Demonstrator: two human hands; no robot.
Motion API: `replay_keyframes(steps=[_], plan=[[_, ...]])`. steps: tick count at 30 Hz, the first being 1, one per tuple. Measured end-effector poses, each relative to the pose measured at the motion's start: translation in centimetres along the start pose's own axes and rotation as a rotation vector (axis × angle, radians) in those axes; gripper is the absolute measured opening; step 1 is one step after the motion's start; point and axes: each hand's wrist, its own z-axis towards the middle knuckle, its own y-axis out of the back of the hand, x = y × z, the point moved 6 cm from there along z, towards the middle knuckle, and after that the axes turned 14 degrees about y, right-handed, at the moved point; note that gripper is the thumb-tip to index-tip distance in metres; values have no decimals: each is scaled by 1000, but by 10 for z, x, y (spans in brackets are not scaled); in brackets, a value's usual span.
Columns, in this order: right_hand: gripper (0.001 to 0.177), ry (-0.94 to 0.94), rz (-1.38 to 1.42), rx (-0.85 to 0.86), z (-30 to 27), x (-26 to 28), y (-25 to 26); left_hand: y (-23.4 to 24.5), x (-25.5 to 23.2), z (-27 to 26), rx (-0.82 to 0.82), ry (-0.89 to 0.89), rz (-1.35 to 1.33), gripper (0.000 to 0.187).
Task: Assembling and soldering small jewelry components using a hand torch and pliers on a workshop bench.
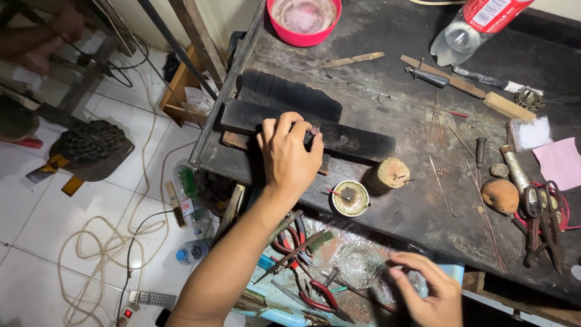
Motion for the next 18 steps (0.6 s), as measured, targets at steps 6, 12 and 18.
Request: replay_keyframes(steps=[6,12,18], plan=[[20,21,146,173,9,33,-45,3,-1,-1,5,-29,-3,13],[27,-8,255,444,-8,52,-106,3,1,-2,24,-29,-17,15],[18,30,19,958,-46,48,-174,4,2,-4,13,-55,-33,16]])
